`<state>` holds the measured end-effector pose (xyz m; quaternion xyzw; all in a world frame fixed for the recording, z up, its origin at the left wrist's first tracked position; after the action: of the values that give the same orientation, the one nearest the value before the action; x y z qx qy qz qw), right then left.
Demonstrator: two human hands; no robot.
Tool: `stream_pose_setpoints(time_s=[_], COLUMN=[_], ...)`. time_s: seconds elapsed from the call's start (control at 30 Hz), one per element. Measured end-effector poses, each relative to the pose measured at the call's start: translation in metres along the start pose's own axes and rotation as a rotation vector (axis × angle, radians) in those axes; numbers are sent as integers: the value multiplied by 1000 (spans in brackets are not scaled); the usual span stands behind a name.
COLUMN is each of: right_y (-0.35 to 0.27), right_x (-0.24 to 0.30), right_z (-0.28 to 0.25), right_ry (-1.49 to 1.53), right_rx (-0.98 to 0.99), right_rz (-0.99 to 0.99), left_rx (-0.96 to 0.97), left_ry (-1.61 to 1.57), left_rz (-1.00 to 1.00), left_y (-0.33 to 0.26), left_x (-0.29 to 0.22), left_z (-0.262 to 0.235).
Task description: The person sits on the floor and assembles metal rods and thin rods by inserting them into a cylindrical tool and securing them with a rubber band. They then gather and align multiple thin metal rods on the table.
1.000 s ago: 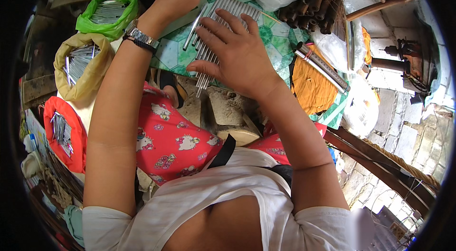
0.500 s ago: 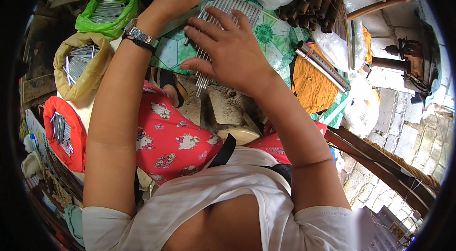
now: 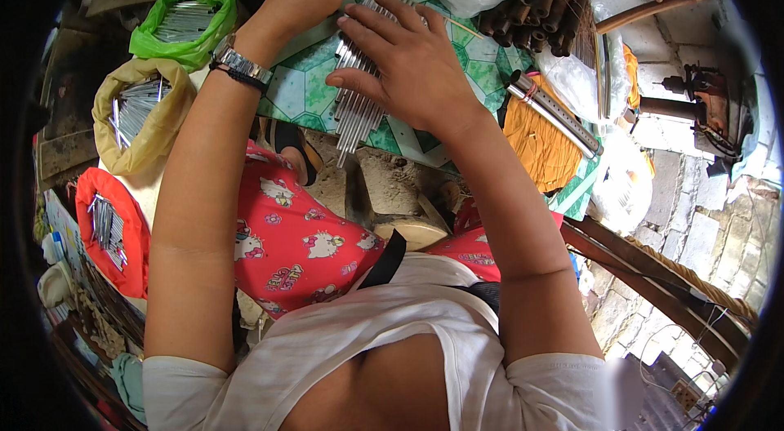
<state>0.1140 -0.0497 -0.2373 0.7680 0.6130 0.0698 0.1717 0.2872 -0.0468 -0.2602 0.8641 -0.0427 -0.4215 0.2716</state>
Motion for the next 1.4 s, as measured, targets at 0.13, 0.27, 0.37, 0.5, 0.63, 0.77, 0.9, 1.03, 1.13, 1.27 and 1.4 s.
stream_pose_setpoints(time_s=[0.13, 0.27, 0.37, 0.5, 0.63, 0.77, 0.9, 1.03, 1.13, 1.27, 1.4], right_y=[-15, -39, -59, -73, -73, -71, -68, -68, -69, -67, -63], right_x=[-14, -31, -35, -34, -28, -25, -25, -26, -27, -35, -40], right_z=[-14, -27, -32, -32, -31, -28, -27, -27, -25, -23, -20], right_ry=[98, 178, 169, 218, 206, 191, 178, 167, 173, 142, 70], right_rx=[-57, -184, -123, -89, -119, -116, -115, -128, -131, -168, -162], right_rz=[96, 312, 422, 502, 441, 423, 421, 409, 418, 415, 435], left_rx=[19, 62, 43, 57, 53, 75, 57, 91, 92, 96, 106], left_ry=[12, 39, 82, 60, 35, 62, 23, 68, 66, 80, 63], left_rz=[-1, 27, 126, 95, 74, 56, 67, 47, 33, 32, 23], left_y=[0, 2, 1, 1, 1, 1, 2, 2, 1, 1, 1], left_x=[1, 7, 9, 15, 15, 12, 9, 8, 8, 7, 7], left_z=[1, 3, 2, 3, 3, 2, 0, 0, -1, -1, -1])
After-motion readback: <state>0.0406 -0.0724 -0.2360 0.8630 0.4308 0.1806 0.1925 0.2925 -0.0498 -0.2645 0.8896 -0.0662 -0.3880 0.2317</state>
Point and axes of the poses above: each hand's wrist, its own y-axis towards the middle knuckle, its own z-axis out of the palm, x = y × z, the point moved 5 cm from there along y, towards the middle knuckle, and after that the axes turned 12 degrees about -y, right-handed, at the moved point
